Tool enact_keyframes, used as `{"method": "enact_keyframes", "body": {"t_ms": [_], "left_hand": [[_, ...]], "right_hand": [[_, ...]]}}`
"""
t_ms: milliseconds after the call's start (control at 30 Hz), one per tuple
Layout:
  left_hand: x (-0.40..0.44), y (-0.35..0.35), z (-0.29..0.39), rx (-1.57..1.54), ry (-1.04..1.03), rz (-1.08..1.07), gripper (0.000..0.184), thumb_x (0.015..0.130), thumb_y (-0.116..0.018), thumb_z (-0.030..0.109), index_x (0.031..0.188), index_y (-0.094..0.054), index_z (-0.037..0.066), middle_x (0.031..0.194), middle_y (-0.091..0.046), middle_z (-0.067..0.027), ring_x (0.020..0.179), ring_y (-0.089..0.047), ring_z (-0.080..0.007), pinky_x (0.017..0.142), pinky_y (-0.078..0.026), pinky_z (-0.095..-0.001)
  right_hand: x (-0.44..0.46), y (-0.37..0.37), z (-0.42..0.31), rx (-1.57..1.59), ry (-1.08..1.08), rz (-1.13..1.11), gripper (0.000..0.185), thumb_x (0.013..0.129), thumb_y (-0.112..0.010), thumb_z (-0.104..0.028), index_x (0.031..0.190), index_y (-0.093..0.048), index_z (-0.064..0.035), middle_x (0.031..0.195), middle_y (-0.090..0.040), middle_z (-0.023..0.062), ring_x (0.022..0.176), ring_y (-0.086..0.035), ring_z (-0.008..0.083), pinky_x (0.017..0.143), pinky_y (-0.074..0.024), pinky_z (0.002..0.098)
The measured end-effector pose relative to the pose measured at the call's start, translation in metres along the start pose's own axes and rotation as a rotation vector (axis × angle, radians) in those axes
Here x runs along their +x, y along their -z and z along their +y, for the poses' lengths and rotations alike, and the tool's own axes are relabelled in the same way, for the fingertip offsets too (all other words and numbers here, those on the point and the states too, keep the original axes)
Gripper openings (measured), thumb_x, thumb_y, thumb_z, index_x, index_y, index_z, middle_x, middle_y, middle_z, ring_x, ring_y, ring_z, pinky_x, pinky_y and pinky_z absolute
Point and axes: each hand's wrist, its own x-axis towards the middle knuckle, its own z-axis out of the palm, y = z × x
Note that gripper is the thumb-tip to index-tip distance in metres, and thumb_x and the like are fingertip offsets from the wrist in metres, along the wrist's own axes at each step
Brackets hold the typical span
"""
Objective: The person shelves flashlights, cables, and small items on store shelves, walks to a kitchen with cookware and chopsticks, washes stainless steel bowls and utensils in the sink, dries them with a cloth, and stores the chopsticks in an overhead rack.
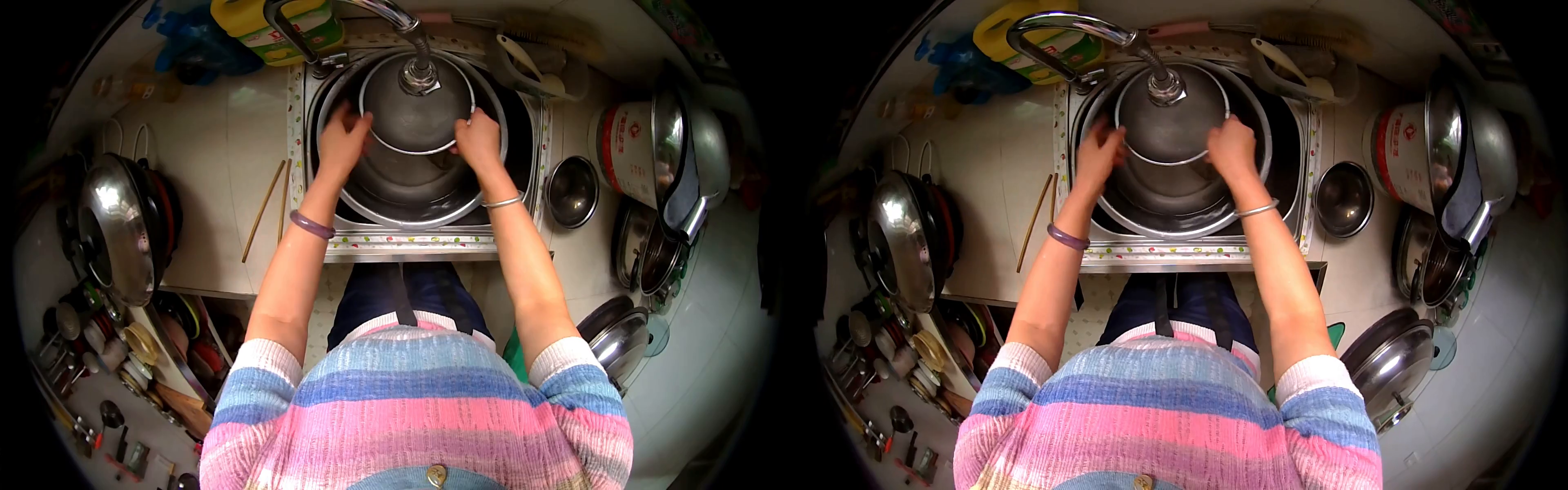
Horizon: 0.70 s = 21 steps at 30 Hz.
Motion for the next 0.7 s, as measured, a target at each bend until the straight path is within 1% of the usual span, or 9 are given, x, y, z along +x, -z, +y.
{"method": "enact_keyframes", "body": {"t_ms": [33,200,300,333,367,500,533,633,700], "left_hand": [[-0.007,-0.005,-0.011,-0.347,0.315,-0.149,0.030,0.081,-0.060,0.016,0.105,-0.054,-0.002,0.091,-0.061,-0.0117,0.067,-0.064,-0.0201,0.051,-0.048,-0.0261],[-0.036,-0.044,-0.026,-0.560,0.381,-0.006,0.018,0.076,-0.046,-0.005,0.093,-0.052,-0.010,0.071,-0.059,-0.0161,0.047,-0.057,-0.0200,0.034,-0.034,-0.0238],[-0.009,-0.008,-0.018,-0.182,0.457,-0.344,0.018,0.076,-0.046,-0.004,0.091,-0.053,-0.012,0.068,-0.059,-0.0171,0.043,-0.057,-0.0194,0.031,-0.034,-0.0248],[0.001,-0.003,-0.013,-0.145,0.469,-0.319,0.018,0.075,-0.047,-0.004,0.089,-0.054,-0.011,0.067,-0.059,-0.0165,0.044,-0.057,-0.0191,0.032,-0.035,-0.0248],[0.008,-0.002,-0.011,-0.109,0.482,-0.298,0.017,0.074,-0.048,-0.003,0.088,-0.055,-0.011,0.065,-0.059,-0.0158,0.045,-0.057,-0.0187,0.033,-0.035,-0.0248],[-0.021,-0.073,-0.048,-0.418,0.070,0.336,0.027,0.071,-0.049,-0.003,0.098,-0.055,-0.005,0.070,-0.058,-0.0086,0.043,-0.052,-0.0146,0.036,-0.036,-0.0211],[-0.034,-0.076,-0.032,-0.466,0.161,0.347,0.024,0.071,-0.049,-0.004,0.094,-0.055,-0.005,0.066,-0.056,-0.0081,0.044,-0.052,-0.0144,0.035,-0.034,-0.0219],[-0.016,-0.021,-0.024,-0.191,0.441,-0.136,0.027,0.068,-0.052,-0.005,0.095,-0.057,-0.007,0.073,-0.059,-0.0131,0.052,-0.059,-0.0195,0.042,-0.043,-0.0270],[-0.015,-0.019,-0.021,-0.250,0.363,-0.152,0.021,0.068,-0.053,-0.005,0.088,-0.057,-0.006,0.069,-0.059,-0.0115,0.055,-0.058,-0.0180,0.043,-0.041,-0.0269]], "right_hand": [[-0.002,-0.011,-0.003,0.031,0.007,0.004,0.018,0.077,-0.047,-0.007,0.080,-0.052,0.0101,0.055,-0.058,0.0218,0.049,-0.062,0.0316,0.052,-0.0523,0.0382],[-0.027,-0.082,0.038,0.195,-0.089,0.117,0.037,0.070,-0.060,-0.016,0.099,-0.056,0.0084,0.078,-0.061,0.0287,0.091,-0.059,0.0420,0.083,-0.0452,0.0424],[0.003,-0.032,0.039,-0.064,-0.027,0.017,0.035,0.072,-0.063,-0.028,0.077,-0.064,0.0070,0.077,-0.062,0.0274,0.080,-0.064,0.0337,0.075,-0.0495,0.0393],[0.014,-0.034,0.040,0.040,-0.251,-0.215,0.038,0.075,-0.061,-0.029,0.078,-0.064,0.0084,0.072,-0.062,0.0264,0.065,-0.065,0.0315,0.065,-0.0516,0.0367],[0.009,-0.045,0.034,0.114,-0.162,-0.072,0.032,0.079,-0.059,-0.023,0.074,-0.062,0.0081,0.062,-0.061,0.0229,0.053,-0.063,0.0280,0.052,-0.0511,0.0354],[-0.036,-0.097,0.010,0.855,-0.622,-0.103,0.016,0.081,-0.060,-0.013,0.076,-0.059,0.0027,0.057,-0.058,0.0111,0.042,-0.054,0.0177,0.037,-0.0377,0.0280],[-0.033,-0.101,0.026,0.915,-0.678,-0.166,0.016,0.081,-0.060,-0.014,0.074,-0.060,0.0011,0.057,-0.058,0.0107,0.041,-0.052,0.0168,0.036,-0.0365,0.0286],[0.005,-0.060,0.048,0.055,0.003,0.136,0.019,0.080,-0.062,-0.018,0.072,-0.061,0.0000,0.057,-0.059,0.0108,0.043,-0.053,0.0170,0.039,-0.0384,0.0294],[0.004,-0.063,0.038,0.340,-0.248,0.037,0.024,0.079,-0.061,-0.018,0.070,-0.058,0.0036,0.055,-0.058,0.0140,0.044,-0.056,0.0211,0.039,-0.0399,0.0321]]}}
